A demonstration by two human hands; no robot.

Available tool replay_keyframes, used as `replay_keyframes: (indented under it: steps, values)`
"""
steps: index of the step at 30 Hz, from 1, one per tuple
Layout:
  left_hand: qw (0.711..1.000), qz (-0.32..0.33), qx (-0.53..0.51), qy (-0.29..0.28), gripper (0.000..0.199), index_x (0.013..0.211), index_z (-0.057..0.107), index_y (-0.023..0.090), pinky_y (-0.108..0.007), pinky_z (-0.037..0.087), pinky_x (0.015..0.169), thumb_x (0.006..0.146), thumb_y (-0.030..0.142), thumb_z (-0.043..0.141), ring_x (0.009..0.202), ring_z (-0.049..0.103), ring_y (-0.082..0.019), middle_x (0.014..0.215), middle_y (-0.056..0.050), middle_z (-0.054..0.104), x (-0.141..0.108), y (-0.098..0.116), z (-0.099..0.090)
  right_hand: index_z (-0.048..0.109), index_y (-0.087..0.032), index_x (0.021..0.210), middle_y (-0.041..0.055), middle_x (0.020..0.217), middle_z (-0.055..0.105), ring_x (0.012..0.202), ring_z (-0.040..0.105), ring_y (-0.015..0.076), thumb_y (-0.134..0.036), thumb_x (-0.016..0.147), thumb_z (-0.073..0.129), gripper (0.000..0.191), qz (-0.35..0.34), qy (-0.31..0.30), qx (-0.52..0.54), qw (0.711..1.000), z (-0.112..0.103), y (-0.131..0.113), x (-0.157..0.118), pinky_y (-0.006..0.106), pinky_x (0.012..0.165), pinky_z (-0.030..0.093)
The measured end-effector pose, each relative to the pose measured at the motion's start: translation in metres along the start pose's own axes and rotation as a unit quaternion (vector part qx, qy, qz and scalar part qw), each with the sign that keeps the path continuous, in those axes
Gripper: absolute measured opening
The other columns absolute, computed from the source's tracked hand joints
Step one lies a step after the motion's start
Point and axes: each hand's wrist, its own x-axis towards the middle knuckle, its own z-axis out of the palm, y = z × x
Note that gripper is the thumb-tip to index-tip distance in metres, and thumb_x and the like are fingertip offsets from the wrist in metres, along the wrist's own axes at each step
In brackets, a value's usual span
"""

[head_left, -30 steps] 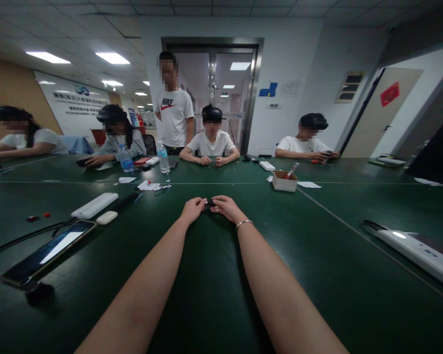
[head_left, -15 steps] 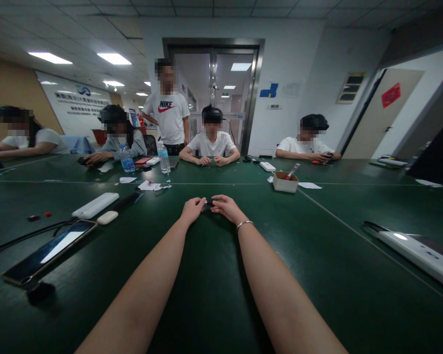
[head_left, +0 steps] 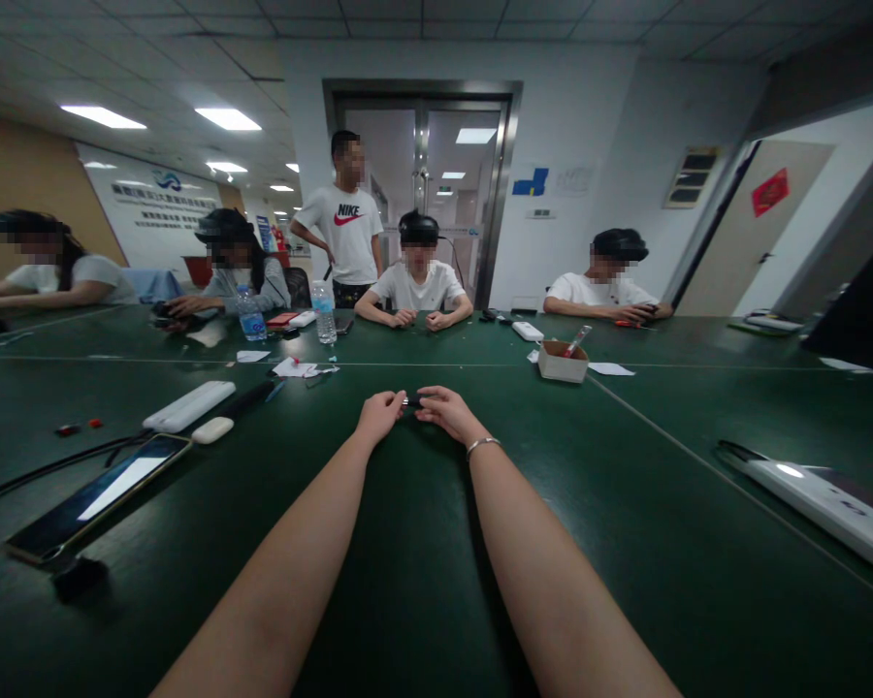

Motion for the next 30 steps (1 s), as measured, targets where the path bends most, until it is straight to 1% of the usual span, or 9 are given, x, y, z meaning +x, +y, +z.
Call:
replay_keyframes:
  steps: [9, 15, 18, 21, 27, 30]
  values:
    - [1.000, -0.017, 0.023, 0.005, 0.047, 0.071, 0.064, 0.016, -0.026, 0.041, 0.057, 0.079, 0.056, 0.040, 0.056, 0.056, -0.015, 0.062, -0.004, 0.063, -0.003, 0.006, -0.003, 0.058, -0.012, 0.091, 0.0032, 0.071, 0.065, 0.054, 0.066, 0.0117, 0.002, 0.074, 0.059, 0.022, 0.004, 0.001, -0.001, 1.000, 0.001, -0.002, -0.001, 0.023, 0.057, 0.057]
    - [0.998, -0.026, 0.045, 0.017, 0.050, 0.064, 0.063, 0.017, -0.027, 0.039, 0.056, 0.079, 0.056, 0.038, 0.055, 0.056, -0.016, 0.060, -0.004, 0.063, -0.003, 0.009, -0.003, 0.057, -0.011, 0.091, 0.0034, 0.070, 0.063, 0.054, 0.066, 0.0116, 0.004, 0.076, 0.055, 0.021, 0.003, -0.001, -0.001, 1.000, 0.001, -0.002, -0.001, 0.022, 0.057, 0.056]
    - [0.997, -0.046, 0.049, 0.041, 0.051, 0.060, 0.062, 0.017, -0.027, 0.037, 0.056, 0.081, 0.055, 0.035, 0.054, 0.055, -0.016, 0.057, -0.003, 0.061, -0.002, 0.009, -0.007, 0.057, -0.012, 0.089, 0.0017, 0.070, 0.060, 0.055, 0.066, 0.0117, 0.005, 0.075, 0.053, 0.023, -0.011, 0.012, 0.019, 1.000, -0.001, -0.001, 0.000, 0.023, 0.058, 0.057]
    - [0.996, -0.067, 0.028, 0.060, 0.051, 0.059, 0.062, 0.017, -0.026, 0.037, 0.055, 0.081, 0.054, 0.035, 0.054, 0.055, -0.015, 0.056, -0.004, 0.061, 0.000, 0.006, -0.009, 0.057, -0.013, 0.088, 0.0002, 0.071, 0.058, 0.056, 0.066, 0.0115, 0.005, 0.074, 0.054, 0.023, -0.023, 0.022, 0.034, 0.999, -0.003, 0.000, 0.001, 0.025, 0.060, 0.057]
    - [0.999, -0.046, 0.007, 0.025, 0.052, 0.073, 0.066, 0.015, -0.025, 0.040, 0.056, 0.080, 0.057, 0.037, 0.056, 0.057, -0.014, 0.065, -0.005, 0.065, 0.004, -0.003, -0.003, 0.057, -0.013, 0.091, 0.0023, 0.074, 0.062, 0.055, 0.066, 0.0119, 0.001, 0.073, 0.058, 0.022, -0.004, 0.001, 0.016, 1.000, -0.004, 0.002, 0.003, 0.025, 0.060, 0.057]
    - [0.999, -0.041, 0.016, 0.012, 0.053, 0.075, 0.065, 0.015, -0.025, 0.041, 0.056, 0.080, 0.058, 0.036, 0.057, 0.057, -0.014, 0.066, -0.005, 0.065, 0.004, -0.003, -0.001, 0.057, -0.013, 0.091, 0.0023, 0.074, 0.063, 0.054, 0.066, 0.0119, 0.000, 0.073, 0.060, 0.022, 0.001, -0.007, 0.012, 1.000, -0.005, 0.003, 0.004, 0.024, 0.058, 0.057]
